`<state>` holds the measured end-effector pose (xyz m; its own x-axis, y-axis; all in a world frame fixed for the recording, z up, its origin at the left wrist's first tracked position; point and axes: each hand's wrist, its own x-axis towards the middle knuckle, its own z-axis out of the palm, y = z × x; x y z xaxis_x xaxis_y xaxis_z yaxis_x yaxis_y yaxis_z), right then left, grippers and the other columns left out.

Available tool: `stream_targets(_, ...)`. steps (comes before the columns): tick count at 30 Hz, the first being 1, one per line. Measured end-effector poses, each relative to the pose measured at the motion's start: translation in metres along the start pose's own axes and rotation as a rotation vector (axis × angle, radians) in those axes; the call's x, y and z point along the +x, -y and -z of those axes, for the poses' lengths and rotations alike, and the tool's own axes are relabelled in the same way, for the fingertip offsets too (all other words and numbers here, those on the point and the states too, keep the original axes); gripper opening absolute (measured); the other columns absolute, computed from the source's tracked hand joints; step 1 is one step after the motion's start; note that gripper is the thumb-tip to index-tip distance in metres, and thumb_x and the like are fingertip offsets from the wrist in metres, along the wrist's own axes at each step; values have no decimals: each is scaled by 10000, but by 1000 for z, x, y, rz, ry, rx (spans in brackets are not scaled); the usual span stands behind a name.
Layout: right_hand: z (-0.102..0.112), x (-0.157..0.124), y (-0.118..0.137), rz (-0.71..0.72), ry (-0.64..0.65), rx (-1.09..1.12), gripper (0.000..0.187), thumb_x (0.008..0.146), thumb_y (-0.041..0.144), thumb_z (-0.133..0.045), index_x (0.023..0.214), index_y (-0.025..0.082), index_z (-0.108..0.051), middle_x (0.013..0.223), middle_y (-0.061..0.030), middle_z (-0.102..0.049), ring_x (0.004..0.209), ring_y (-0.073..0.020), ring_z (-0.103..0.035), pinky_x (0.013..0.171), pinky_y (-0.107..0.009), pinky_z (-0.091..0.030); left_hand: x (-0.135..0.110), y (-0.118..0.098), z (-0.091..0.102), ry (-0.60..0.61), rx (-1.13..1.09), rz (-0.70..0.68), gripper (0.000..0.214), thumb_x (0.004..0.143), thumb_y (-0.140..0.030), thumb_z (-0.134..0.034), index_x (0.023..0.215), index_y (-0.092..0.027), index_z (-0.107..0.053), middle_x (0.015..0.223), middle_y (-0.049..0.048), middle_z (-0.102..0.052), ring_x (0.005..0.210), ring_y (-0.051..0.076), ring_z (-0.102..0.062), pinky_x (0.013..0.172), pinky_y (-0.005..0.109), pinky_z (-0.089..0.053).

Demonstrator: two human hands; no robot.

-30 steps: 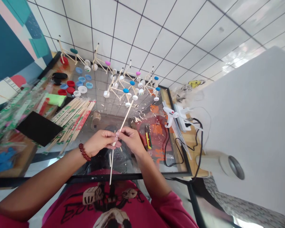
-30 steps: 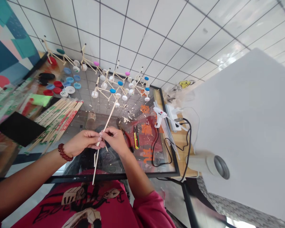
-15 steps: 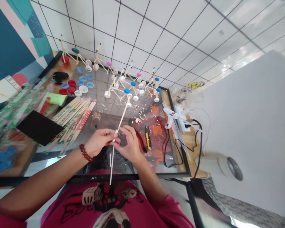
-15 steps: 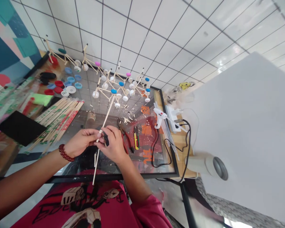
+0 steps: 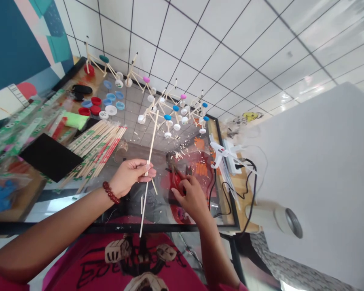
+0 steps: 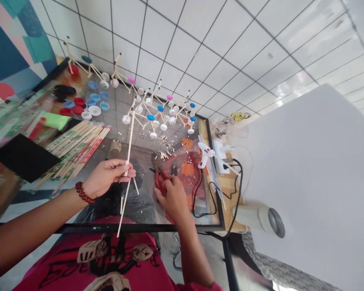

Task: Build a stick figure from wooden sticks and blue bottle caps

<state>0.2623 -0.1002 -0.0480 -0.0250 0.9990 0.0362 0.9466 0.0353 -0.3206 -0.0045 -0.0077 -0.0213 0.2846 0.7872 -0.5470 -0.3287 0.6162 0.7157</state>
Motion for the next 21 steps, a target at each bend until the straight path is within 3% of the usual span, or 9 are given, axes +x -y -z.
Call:
stream_targets(3,6,10,12,-36,60,-35,103,799,239,-764,753,223,-673,1082,-145,-692,939,-285,-690,871,-408,-580,-1,-1,1,12,39,-3,351,638,-328,-1041,805,-128,-805,727,103,-817,709,225,-811,669,301,-663)
stream_targets(5,16,22,13,-99,122,68,139,760,247,-740,685,223,-625,958,-105,-678,808,-233,-645,768,-363,-547,-2,-2,2,24,66,-17,392,604,-368,-1051,806,-133,-811,707,96,-813,682,222,-802,653,300,-653)
stream_targets(9,36,39,3,-301,390,677,264,786,389,-706,644,237,-544,621,26,-555,566,-146,-511,540,-270,-413,-3,-3,2,55,93,-30,473,535,-422,-1066,814,-130,-819,699,100,-812,681,227,-798,645,297,-638)
stream_targets(12,44,35,2,-426,523,1029,348,781,523,-794,722,219,-634,569,45,-563,500,-131,-515,480,-252,-413,-3,-3,2,84,102,-27,490,531,-445,-1066,808,-126,-815,700,107,-807,687,233,-796,649,307,-636)
stream_targets(14,48,28,7,-490,593,1227,337,746,487,-877,860,197,-748,720,-13,-716,632,-164,-662,588,-282,-551,-4,-3,1,95,107,-29,482,547,-452,-1060,800,-128,-810,703,106,-804,683,230,-790,648,311,-633)
stream_targets(16,50,20,13,-538,657,1361,371,694,370,-907,1018,215,-812,1054,-88,-833,936,-238,-781,814,-376,-653,-4,-3,0,94,108,-22,471,557,-447,-1057,791,-126,-804,699,106,-799,674,221,-782,644,304,-628)
stream_targets(18,50,14,17,-543,678,1398,481,638,257,-866,1117,267,-821,1385,-92,-786,1236,-302,-749,992,-473,-643,-4,-3,0,89,105,-7,458,562,-436,-1058,777,-127,-797,686,101,-790,664,212,-774,635,294,-621)
stream_targets(21,48,9,19,-489,662,1364,603,589,192,-759,1178,311,-817,1541,-53,-703,1402,-332,-675,1064,-515,-609,-5,-4,-1,92,105,21,447,563,-431,-1060,752,-134,-786,667,93,-782,649,207,-767,611,283,-612)
